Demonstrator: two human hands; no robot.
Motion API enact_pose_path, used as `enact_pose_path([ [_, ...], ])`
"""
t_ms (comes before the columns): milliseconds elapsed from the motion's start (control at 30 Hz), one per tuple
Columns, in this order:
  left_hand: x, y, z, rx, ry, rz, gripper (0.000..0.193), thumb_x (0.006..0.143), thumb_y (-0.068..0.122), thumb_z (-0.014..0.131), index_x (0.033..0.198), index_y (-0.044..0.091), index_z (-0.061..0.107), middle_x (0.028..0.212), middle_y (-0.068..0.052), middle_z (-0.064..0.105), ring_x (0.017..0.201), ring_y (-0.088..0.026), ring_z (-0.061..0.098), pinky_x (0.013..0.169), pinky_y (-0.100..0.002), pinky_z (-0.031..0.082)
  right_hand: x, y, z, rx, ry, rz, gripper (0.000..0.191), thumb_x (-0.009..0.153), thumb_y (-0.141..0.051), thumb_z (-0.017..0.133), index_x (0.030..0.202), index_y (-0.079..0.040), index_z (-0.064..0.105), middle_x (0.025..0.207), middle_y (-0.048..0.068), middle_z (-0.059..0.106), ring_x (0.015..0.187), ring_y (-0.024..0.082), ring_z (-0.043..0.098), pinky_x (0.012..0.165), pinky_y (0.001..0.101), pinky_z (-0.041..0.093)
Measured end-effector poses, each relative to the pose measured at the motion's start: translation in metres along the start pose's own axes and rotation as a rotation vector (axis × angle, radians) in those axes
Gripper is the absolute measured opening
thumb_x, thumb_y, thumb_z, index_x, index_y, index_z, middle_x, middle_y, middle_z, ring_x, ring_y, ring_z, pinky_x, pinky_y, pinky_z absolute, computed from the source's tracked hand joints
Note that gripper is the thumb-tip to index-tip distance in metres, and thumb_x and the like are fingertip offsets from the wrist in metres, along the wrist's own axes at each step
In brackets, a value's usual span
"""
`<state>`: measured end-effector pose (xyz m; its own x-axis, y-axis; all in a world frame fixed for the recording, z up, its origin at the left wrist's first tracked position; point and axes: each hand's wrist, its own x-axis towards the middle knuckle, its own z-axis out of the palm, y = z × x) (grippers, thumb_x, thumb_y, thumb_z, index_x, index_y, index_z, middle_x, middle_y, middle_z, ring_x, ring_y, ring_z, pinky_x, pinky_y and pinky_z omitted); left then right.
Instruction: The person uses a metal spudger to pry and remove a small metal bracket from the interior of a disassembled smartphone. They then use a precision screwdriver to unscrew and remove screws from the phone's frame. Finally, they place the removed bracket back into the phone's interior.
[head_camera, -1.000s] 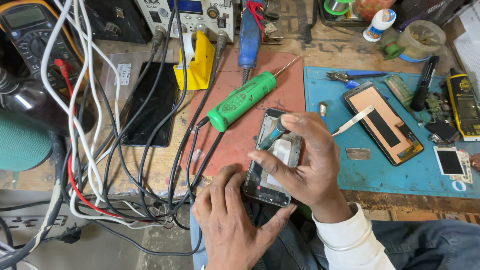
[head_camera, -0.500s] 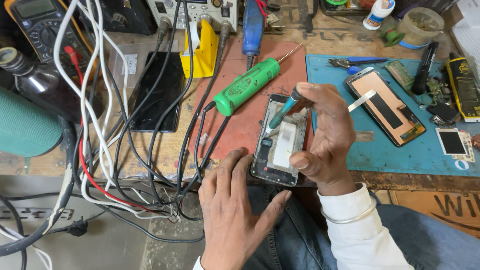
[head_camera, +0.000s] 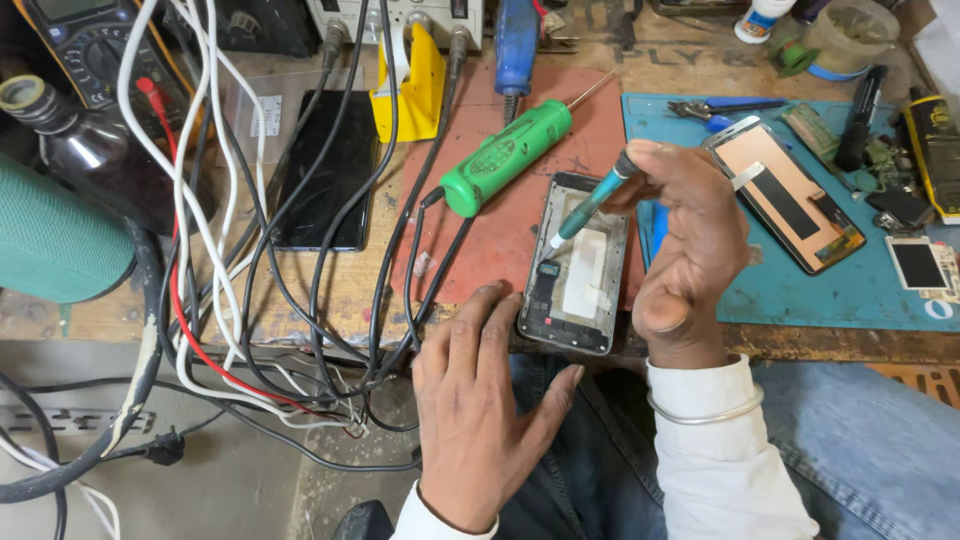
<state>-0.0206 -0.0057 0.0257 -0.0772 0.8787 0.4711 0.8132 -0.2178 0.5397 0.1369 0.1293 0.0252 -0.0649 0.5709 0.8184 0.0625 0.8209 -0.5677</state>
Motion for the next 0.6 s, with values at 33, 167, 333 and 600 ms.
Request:
enact_pose_path([
  [33, -0.002, -0.001, 0.001, -0.004, 0.006, 0.005, 0.074, 0.08, 0.04, 0.083, 0.137, 0.001, 0.055, 0.143, -0.013, 0.055, 0.125, -0.036, 0.05, 0.104, -0.048, 0.038, 0.0, -0.002, 0.0, 0.002, 0.007, -0.01, 0.104, 0.082, -0.091, 0.054, 0.133, -0.001, 0.057, 0.111, 0.007, 0.06, 0.088, 0.015, 0.063, 0.076, 0.027, 0.055],
  [167, -0.007, -0.003, 0.004, -0.006, 0.012, 0.02, 0.075, 0.083, 0.041, 0.081, 0.14, 0.0, 0.054, 0.144, -0.014, 0.054, 0.127, -0.036, 0.05, 0.105, -0.048, 0.038, 0.01, -0.021, 0.005, 0.002, 0.019, 0.041, 0.09, 0.092, -0.083, 0.055, 0.136, -0.004, 0.062, 0.107, 0.005, 0.063, 0.085, 0.014, 0.061, 0.074, 0.0252, 0.05],
  [333, -0.005, -0.006, 0.002, -0.056, 0.012, 0.034, 0.068, 0.092, 0.043, 0.071, 0.141, 0.0, 0.054, 0.146, -0.015, 0.054, 0.129, -0.035, 0.051, 0.107, -0.048, 0.038, 0.022, -0.066, 0.011, -0.409, -0.102, 0.004, 0.039, 0.109, -0.037, 0.076, 0.126, -0.004, 0.068, 0.108, 0.008, 0.067, 0.093, 0.014, 0.068, 0.083, 0.026, 0.056],
  [600, -0.008, -0.008, -0.006, -0.161, -0.03, 0.026, 0.059, 0.103, 0.041, 0.053, 0.146, 0.001, 0.054, 0.15, -0.015, 0.054, 0.133, -0.036, 0.051, 0.11, -0.048, 0.038, 0.015, -0.076, 0.044, -0.468, -0.001, -0.047, 0.041, 0.101, -0.004, 0.09, 0.131, -0.005, 0.063, 0.107, 0.008, 0.067, 0.089, 0.015, 0.067, 0.079, 0.0261, 0.057],
])
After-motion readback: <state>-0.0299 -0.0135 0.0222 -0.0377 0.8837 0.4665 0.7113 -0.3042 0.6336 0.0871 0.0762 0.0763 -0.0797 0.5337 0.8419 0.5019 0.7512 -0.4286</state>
